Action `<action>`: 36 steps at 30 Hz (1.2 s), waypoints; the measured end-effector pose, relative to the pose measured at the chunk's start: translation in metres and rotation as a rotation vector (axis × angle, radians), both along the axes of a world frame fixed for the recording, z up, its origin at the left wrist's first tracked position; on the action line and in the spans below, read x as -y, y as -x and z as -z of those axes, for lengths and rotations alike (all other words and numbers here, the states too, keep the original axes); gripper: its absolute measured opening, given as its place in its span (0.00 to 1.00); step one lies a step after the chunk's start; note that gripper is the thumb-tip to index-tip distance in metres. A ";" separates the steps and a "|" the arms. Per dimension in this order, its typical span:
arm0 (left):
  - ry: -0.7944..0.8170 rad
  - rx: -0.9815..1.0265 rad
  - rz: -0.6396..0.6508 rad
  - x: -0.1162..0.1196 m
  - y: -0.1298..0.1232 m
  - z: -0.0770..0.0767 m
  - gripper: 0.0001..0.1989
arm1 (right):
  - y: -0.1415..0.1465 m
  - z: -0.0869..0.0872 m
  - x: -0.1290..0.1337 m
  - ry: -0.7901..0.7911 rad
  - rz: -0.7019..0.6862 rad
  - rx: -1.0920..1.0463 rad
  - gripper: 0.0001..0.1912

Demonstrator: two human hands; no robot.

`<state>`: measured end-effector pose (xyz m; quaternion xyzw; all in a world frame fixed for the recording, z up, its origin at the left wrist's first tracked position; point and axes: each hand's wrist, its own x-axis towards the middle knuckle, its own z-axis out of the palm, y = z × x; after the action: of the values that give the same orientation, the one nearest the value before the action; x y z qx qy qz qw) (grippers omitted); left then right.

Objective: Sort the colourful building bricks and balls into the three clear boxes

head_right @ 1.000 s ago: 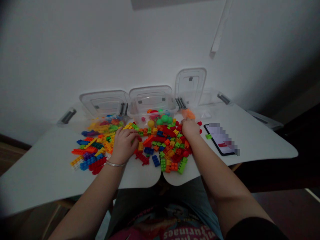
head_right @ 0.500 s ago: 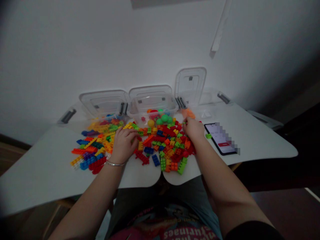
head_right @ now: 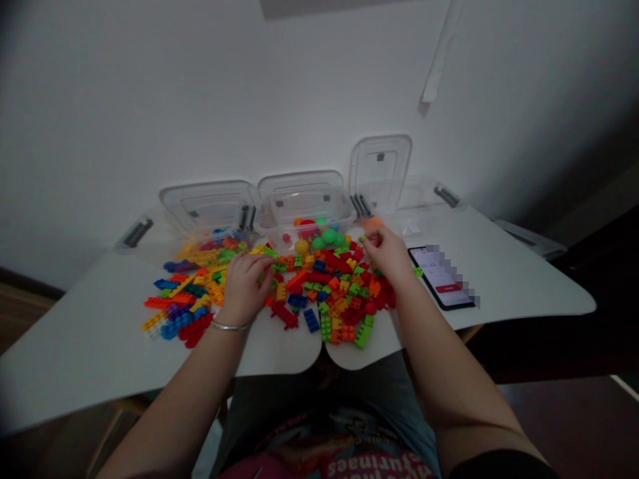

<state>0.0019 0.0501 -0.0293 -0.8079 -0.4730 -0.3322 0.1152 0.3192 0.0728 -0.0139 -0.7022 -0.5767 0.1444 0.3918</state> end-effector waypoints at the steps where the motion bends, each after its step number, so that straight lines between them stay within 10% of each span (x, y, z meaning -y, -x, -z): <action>1: 0.001 0.035 0.009 0.000 -0.001 -0.003 0.11 | 0.005 -0.001 0.002 -0.036 -0.070 -0.142 0.13; 10: 0.424 0.530 0.360 0.013 -0.053 -0.036 0.16 | 0.067 -0.012 0.031 -0.037 -0.516 -0.599 0.15; 19: 0.430 0.678 0.292 0.012 -0.050 -0.038 0.03 | 0.080 -0.013 0.051 0.000 -0.558 -0.476 0.11; 27: -0.041 0.649 -0.252 -0.054 0.059 -0.085 0.10 | 0.040 -0.005 0.062 -0.017 -0.415 -0.312 0.11; 36: 0.277 0.221 -0.556 -0.075 0.081 -0.075 0.14 | 0.011 0.007 0.068 -0.072 -0.208 -0.241 0.14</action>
<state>-0.0794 0.1254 0.0461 -0.6149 -0.7258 -0.3061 0.0386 0.3085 0.0050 -0.0207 -0.6018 -0.5999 0.2464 0.4661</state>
